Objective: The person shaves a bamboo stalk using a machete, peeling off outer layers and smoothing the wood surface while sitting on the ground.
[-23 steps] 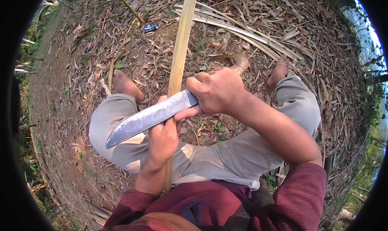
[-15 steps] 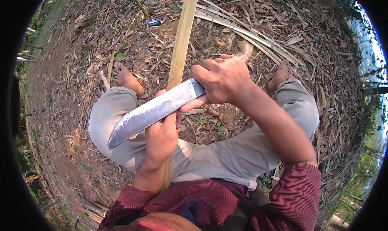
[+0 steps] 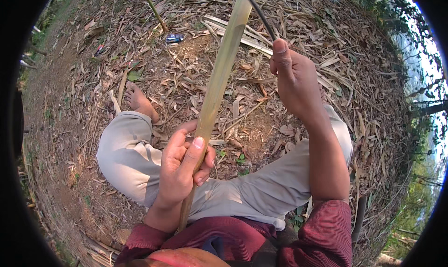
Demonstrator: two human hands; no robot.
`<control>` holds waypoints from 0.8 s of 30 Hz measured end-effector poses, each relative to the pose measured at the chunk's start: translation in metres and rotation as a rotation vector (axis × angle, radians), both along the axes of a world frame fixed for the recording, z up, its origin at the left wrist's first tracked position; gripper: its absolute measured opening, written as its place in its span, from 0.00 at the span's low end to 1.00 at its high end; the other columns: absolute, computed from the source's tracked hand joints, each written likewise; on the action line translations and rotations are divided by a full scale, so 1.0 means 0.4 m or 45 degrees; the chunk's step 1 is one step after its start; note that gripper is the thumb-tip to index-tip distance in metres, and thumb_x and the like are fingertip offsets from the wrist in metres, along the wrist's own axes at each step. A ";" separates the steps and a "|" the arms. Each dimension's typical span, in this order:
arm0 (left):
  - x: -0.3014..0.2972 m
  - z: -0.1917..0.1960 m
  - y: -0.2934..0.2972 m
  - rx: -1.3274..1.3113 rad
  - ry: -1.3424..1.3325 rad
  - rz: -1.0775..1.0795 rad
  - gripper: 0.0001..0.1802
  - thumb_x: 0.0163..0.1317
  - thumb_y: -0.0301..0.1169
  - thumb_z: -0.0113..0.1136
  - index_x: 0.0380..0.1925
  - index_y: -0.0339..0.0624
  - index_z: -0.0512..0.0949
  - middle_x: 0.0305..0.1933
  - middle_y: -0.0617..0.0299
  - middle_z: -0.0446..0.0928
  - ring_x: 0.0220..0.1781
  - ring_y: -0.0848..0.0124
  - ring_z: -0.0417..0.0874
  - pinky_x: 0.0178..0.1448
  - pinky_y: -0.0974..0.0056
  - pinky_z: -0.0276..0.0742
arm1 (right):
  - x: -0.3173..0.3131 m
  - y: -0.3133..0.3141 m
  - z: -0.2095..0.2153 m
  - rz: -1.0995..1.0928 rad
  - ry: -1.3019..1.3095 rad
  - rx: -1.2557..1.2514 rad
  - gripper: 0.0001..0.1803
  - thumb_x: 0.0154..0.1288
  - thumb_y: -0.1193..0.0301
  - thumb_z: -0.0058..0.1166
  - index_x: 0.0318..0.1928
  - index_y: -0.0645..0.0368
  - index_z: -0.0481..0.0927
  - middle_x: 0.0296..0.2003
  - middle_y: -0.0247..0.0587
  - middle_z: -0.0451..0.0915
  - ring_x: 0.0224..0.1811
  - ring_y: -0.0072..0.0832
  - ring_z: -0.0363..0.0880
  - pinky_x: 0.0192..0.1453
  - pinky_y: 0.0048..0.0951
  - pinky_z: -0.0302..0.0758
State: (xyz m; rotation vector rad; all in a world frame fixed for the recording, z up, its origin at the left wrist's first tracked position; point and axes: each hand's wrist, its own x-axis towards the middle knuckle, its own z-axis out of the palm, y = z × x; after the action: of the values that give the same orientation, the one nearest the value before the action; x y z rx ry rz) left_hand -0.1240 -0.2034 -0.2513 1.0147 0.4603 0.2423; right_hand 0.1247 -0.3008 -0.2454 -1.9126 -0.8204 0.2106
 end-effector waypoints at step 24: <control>0.008 -0.049 -0.027 1.067 0.265 0.287 0.11 0.76 0.30 0.43 0.52 0.37 0.68 0.24 0.70 0.66 0.19 0.86 0.61 0.21 0.77 0.55 | -0.170 0.053 -0.070 0.394 -1.033 0.006 0.44 0.43 0.21 0.51 0.18 0.54 0.72 0.14 0.38 0.74 0.13 0.37 0.77 0.17 0.36 0.73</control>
State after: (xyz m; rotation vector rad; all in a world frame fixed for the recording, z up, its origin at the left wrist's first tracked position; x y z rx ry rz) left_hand -0.1207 -0.2143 -0.2709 1.8195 0.6855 0.5612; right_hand 0.0566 -0.2795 -0.2732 -1.8493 -1.6471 -0.4168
